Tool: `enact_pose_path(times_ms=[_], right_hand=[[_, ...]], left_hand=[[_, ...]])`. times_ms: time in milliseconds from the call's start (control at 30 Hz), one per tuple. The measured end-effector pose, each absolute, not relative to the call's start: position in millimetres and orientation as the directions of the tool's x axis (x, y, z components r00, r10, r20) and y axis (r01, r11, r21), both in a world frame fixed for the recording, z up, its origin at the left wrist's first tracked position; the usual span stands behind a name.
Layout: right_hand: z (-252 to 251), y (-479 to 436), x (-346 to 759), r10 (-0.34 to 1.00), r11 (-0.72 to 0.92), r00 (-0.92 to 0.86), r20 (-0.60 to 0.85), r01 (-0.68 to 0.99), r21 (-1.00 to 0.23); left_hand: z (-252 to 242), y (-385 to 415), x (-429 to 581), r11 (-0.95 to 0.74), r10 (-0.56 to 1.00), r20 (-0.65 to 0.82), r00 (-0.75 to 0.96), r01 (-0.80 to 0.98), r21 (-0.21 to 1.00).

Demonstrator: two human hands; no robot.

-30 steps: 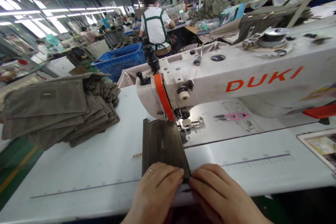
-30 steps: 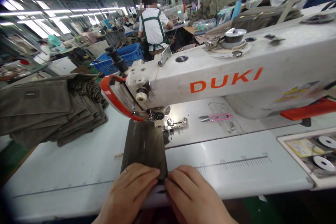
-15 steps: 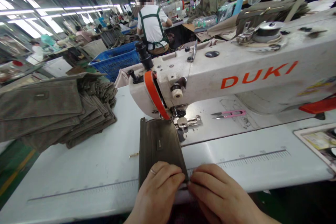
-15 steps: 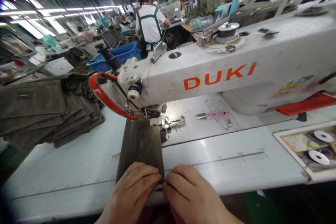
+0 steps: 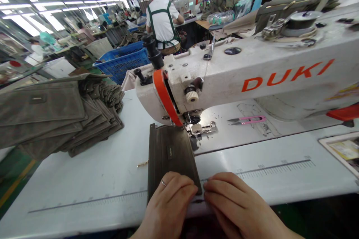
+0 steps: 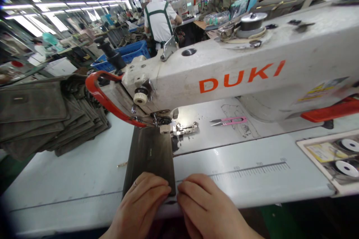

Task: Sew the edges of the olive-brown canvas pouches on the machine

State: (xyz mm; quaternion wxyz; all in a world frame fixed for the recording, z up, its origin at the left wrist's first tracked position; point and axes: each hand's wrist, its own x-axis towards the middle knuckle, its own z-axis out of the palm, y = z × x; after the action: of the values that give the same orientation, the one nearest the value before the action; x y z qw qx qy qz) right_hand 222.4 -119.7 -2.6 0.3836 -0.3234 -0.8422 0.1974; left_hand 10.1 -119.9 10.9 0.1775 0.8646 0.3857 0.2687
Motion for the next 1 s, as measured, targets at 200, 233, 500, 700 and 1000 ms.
enact_pose_path(times_ms=[200, 233, 500, 700, 1000], right_hand=[[-4, -118, 224, 0.692, 0.717, -0.504, 0.516, 0.398, -0.573], [-5, -117, 224, 0.684, 0.727, -0.514, 0.518, 0.414, -0.549], [-19, -104, 215, 0.587, 0.801, -0.528, 0.614, 0.490, -0.345], [-16, -89, 213, 0.593, 0.804, -0.585, 0.553, 0.473, -0.361], [0, -71, 212, 0.647, 0.756, -0.658, 0.384, 0.490, -0.434]], left_hand=[[16, -117, 11, -0.624, 0.762, 0.241, 0.601, 0.582, 0.521], [18, -116, 11, -0.634, 0.754, 0.240, 0.612, 0.580, 0.512], [19, -104, 5, -0.704, 0.693, 0.314, 0.649, 0.514, 0.491], [19, -92, 0, -0.637, 0.743, 0.304, 0.596, 0.490, 0.595], [23, -66, -4, -0.578, 0.776, 0.222, 0.591, 0.523, 0.627]])
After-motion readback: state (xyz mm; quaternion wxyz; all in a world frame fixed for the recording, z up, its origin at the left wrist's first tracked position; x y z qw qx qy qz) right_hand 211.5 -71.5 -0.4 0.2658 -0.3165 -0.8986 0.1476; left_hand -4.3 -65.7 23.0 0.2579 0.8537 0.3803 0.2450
